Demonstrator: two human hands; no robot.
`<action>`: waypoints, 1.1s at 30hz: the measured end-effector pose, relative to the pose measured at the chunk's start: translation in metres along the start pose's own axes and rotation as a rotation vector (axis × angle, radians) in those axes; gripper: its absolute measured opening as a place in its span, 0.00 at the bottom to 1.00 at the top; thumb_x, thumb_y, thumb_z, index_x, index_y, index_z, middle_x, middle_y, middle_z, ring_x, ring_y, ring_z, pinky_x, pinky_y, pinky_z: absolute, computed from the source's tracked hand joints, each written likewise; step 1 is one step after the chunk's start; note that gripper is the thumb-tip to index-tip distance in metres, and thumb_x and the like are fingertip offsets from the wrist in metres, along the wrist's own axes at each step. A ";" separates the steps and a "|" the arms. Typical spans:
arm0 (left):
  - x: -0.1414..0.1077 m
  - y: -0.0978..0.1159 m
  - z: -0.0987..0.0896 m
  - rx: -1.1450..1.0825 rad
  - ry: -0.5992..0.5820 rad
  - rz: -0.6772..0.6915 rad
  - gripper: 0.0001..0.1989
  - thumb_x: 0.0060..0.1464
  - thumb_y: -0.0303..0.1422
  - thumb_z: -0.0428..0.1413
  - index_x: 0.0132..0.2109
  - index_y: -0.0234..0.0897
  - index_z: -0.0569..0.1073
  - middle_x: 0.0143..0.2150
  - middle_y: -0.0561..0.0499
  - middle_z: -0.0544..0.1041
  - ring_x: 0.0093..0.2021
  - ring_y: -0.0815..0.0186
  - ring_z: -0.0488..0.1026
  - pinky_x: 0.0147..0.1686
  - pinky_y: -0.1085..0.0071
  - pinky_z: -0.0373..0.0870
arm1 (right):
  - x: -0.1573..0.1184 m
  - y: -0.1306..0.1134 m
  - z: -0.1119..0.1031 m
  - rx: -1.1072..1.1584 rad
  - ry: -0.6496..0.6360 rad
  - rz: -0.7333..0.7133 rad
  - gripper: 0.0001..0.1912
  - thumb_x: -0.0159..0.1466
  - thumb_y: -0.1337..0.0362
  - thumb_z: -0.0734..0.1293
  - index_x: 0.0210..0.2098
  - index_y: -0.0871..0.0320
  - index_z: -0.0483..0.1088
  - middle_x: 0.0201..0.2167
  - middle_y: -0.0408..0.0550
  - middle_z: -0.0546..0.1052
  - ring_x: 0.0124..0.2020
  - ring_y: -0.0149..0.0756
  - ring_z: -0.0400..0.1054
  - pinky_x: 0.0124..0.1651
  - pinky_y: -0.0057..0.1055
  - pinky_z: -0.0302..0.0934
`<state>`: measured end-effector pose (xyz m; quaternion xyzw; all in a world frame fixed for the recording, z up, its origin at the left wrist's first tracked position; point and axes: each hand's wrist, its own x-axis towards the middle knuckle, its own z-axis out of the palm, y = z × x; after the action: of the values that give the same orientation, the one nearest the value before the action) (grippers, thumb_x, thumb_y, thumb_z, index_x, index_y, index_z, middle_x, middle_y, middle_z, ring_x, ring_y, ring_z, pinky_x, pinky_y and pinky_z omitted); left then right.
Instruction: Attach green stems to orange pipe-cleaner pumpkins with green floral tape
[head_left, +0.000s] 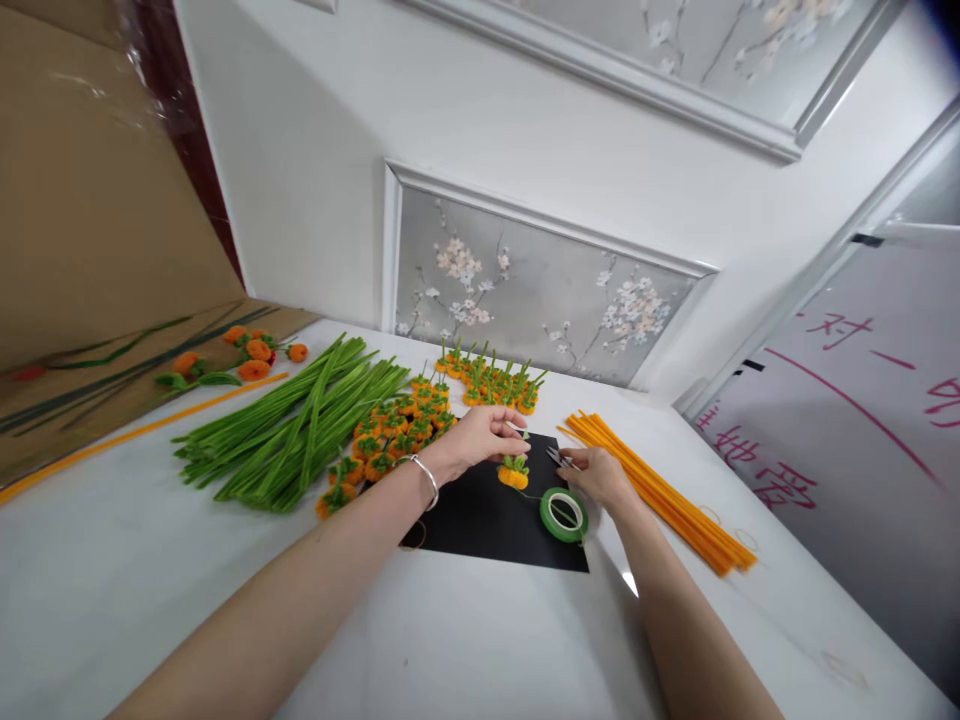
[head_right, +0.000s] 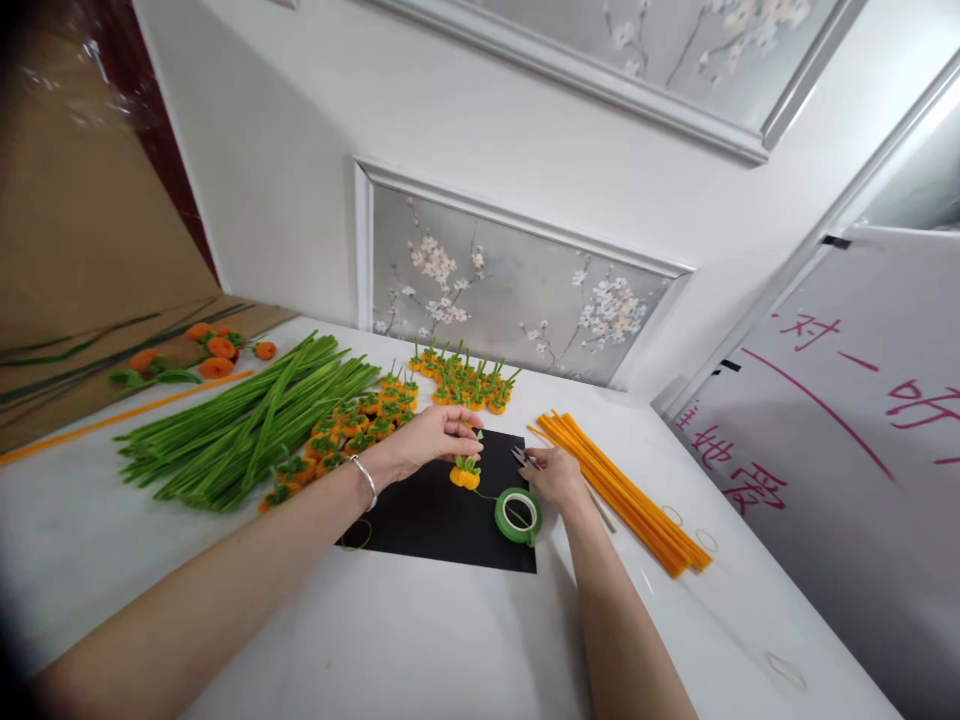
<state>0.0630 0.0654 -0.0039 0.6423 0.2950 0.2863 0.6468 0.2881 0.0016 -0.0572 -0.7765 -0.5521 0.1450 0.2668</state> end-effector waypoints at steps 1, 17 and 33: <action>0.000 0.000 0.000 0.004 -0.007 0.007 0.18 0.42 0.28 0.67 0.41 0.32 0.72 0.29 0.51 0.77 0.29 0.68 0.76 0.28 0.75 0.68 | 0.001 0.002 0.000 0.013 0.006 -0.008 0.20 0.52 0.63 0.71 0.44 0.58 0.78 0.29 0.47 0.80 0.34 0.41 0.75 0.36 0.31 0.65; 0.002 0.001 0.013 0.221 -0.035 0.206 0.22 0.43 0.25 0.62 0.46 0.34 0.66 0.26 0.55 0.76 0.27 0.68 0.74 0.28 0.73 0.67 | -0.037 -0.067 -0.014 0.230 0.094 -0.471 0.14 0.64 0.54 0.61 0.31 0.57 0.69 0.23 0.43 0.71 0.24 0.32 0.64 0.28 0.28 0.57; -0.008 0.012 0.004 0.092 -0.395 0.081 0.19 0.48 0.27 0.60 0.47 0.35 0.65 0.28 0.52 0.79 0.29 0.67 0.77 0.34 0.71 0.69 | -0.042 -0.065 -0.026 0.175 -0.083 -0.720 0.12 0.66 0.66 0.58 0.26 0.56 0.64 0.25 0.44 0.71 0.26 0.32 0.62 0.31 0.28 0.56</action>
<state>0.0609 0.0570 0.0080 0.7261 0.1493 0.1668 0.6501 0.2364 -0.0283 -0.0014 -0.5003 -0.7858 0.1198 0.3434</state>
